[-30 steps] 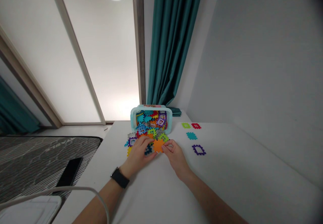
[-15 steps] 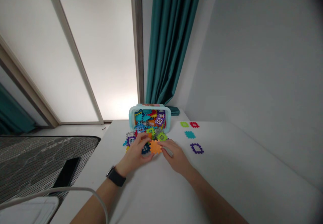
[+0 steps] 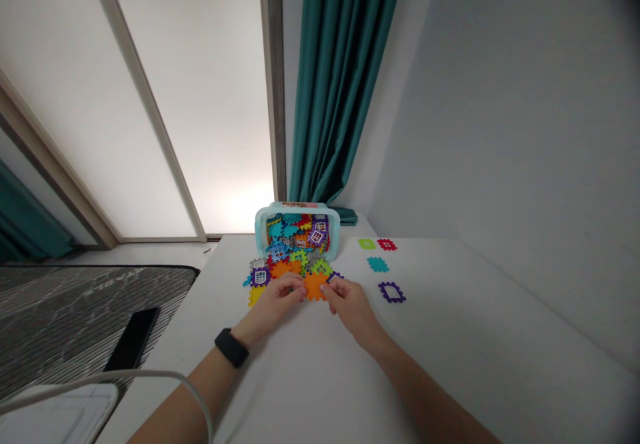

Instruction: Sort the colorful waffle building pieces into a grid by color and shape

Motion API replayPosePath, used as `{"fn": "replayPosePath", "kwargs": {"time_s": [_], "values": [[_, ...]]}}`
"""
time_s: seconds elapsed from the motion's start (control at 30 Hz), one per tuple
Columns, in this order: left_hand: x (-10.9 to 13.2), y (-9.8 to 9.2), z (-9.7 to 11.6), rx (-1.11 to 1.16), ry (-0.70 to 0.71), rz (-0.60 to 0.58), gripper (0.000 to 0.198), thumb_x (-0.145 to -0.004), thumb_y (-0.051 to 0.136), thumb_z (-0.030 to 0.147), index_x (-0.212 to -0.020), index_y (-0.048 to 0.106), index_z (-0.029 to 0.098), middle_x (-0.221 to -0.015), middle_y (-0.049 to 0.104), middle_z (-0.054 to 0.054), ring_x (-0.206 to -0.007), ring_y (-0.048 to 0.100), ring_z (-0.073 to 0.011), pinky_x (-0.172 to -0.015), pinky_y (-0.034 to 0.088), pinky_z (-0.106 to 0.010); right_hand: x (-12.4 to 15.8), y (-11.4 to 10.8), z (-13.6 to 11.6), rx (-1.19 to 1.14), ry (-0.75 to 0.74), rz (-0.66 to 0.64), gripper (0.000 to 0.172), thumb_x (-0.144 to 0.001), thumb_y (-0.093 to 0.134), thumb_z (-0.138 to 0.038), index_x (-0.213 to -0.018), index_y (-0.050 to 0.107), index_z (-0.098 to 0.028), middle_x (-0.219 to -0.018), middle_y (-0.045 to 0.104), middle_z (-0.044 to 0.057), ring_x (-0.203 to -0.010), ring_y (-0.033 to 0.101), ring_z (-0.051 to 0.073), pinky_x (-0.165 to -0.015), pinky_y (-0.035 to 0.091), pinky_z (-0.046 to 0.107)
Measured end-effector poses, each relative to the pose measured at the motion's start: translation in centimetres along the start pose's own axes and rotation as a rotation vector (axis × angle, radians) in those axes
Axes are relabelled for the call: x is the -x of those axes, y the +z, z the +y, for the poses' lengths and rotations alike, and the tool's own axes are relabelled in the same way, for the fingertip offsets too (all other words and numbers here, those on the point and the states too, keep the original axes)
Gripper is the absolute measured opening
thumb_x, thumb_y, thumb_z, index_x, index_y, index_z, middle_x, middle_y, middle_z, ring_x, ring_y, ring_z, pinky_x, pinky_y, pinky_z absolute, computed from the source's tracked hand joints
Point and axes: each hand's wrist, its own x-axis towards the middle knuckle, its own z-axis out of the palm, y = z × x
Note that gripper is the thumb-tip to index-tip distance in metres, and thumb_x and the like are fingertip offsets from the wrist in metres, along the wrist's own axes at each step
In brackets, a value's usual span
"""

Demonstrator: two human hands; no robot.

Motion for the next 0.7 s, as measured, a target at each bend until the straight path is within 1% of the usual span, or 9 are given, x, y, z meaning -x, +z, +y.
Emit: {"fn": "replayPosePath", "kwargs": {"time_s": [0.1,0.2,0.27,0.33,0.4,0.5,0.6,0.67,0.7], "values": [[0.20,0.32,0.30,0.120,-0.093,-0.034,0.037,-0.081,0.072,0.052,-0.071,0.069,0.016,-0.087,0.063,-0.004,-0.083,0.057,-0.0168,-0.076,0.050,-0.027,0.21,-0.03,-0.25,-0.003,-0.019,-0.021,0.043,-0.081,0.061,-0.056,-0.058,0.052,-0.022,-0.049,0.052,-0.003,-0.047,0.041,0.011,-0.048,0.030,0.025],[0.33,0.61,0.50,0.242,-0.151,-0.038,0.039,-0.079,0.073,0.054,-0.071,0.068,0.016,-0.091,0.061,-0.005,-0.085,0.056,-0.0168,-0.075,0.050,-0.027,0.32,-0.01,-0.28,0.004,-0.049,-0.028,0.047,-0.086,0.056,-0.057,-0.057,0.053,-0.021,-0.052,0.054,-0.002,-0.049,0.041,0.011,-0.049,0.030,0.025],[0.34,0.71,0.52,0.246,-0.146,-0.036,0.039,-0.081,0.072,0.054,-0.073,0.069,0.016,-0.092,0.061,-0.005,-0.086,0.057,-0.0173,-0.075,0.050,-0.027,0.29,0.00,-0.18,0.001,-0.068,-0.029,0.048,-0.089,0.054,-0.057,-0.058,0.053,-0.021,-0.055,0.054,-0.001,-0.051,0.042,0.012,-0.050,0.032,0.025],[0.27,0.69,0.47,0.158,-0.080,-0.014,0.036,-0.082,0.071,0.052,-0.073,0.069,0.017,-0.092,0.062,-0.006,-0.087,0.057,-0.0181,-0.077,0.050,-0.028,0.22,-0.02,-0.04,-0.019,-0.104,-0.024,0.044,-0.090,0.055,-0.056,-0.063,0.055,-0.021,-0.058,0.056,-0.001,-0.053,0.045,0.013,-0.052,0.036,0.025],[0.16,0.58,0.39,0.013,0.023,0.026,0.032,-0.083,0.072,0.048,-0.075,0.071,0.018,-0.094,0.064,-0.006,-0.090,0.058,-0.0195,-0.079,0.049,-0.029,0.18,-0.08,0.05,-0.024,-0.199,0.001,0.036,-0.090,0.058,-0.052,-0.073,0.059,-0.021,-0.065,0.060,0.000,-0.060,0.053,0.015,-0.058,0.043,0.027],[0.02,0.33,0.21,-0.140,0.118,0.046,0.025,-0.086,0.069,0.043,-0.085,0.075,0.019,-0.096,0.067,-0.007,-0.093,0.061,-0.0212,-0.081,0.048,-0.031,0.27,-0.26,-0.02,0.078,-0.465,0.043,0.021,-0.091,0.063,-0.041,-0.083,0.064,-0.022,-0.080,0.066,0.003,-0.077,0.061,0.019,-0.070,0.050,0.031],[-0.05,0.15,-0.07,-0.158,0.097,0.017,0.023,-0.089,0.066,0.040,-0.092,0.076,0.019,-0.094,0.072,-0.008,-0.090,0.064,-0.0217,-0.083,0.049,-0.033,0.48,-0.39,-0.19,0.181,-0.673,0.049,0.011,-0.093,0.062,-0.031,-0.086,0.065,-0.023,-0.089,0.067,0.005,-0.087,0.064,0.020,-0.075,0.053,0.032],[-0.02,0.09,-0.23,-0.118,0.076,0.017,0.023,-0.089,0.066,0.038,-0.100,0.075,0.019,-0.100,0.074,-0.009,-0.093,0.066,-0.0222,-0.087,0.050,-0.035,0.58,-0.43,-0.19,0.214,-0.744,0.060,0.006,-0.094,0.061,-0.026,-0.090,0.065,-0.024,-0.091,0.066,0.005,-0.088,0.064,0.019,-0.077,0.054,0.032],[0.03,0.06,-0.25,-0.087,0.077,0.015,0.027,-0.087,0.068,0.036,-0.108,0.073,0.019,-0.106,0.074,-0.009,-0.097,0.066,-0.0227,-0.089,0.051,-0.036,0.61,-0.44,-0.12,0.235,-0.771,0.073,0.005,-0.094,0.061,-0.024,-0.090,0.064,-0.024,-0.092,0.065,0.005,-0.088,0.064,0.019,-0.078,0.054,0.033]]}}
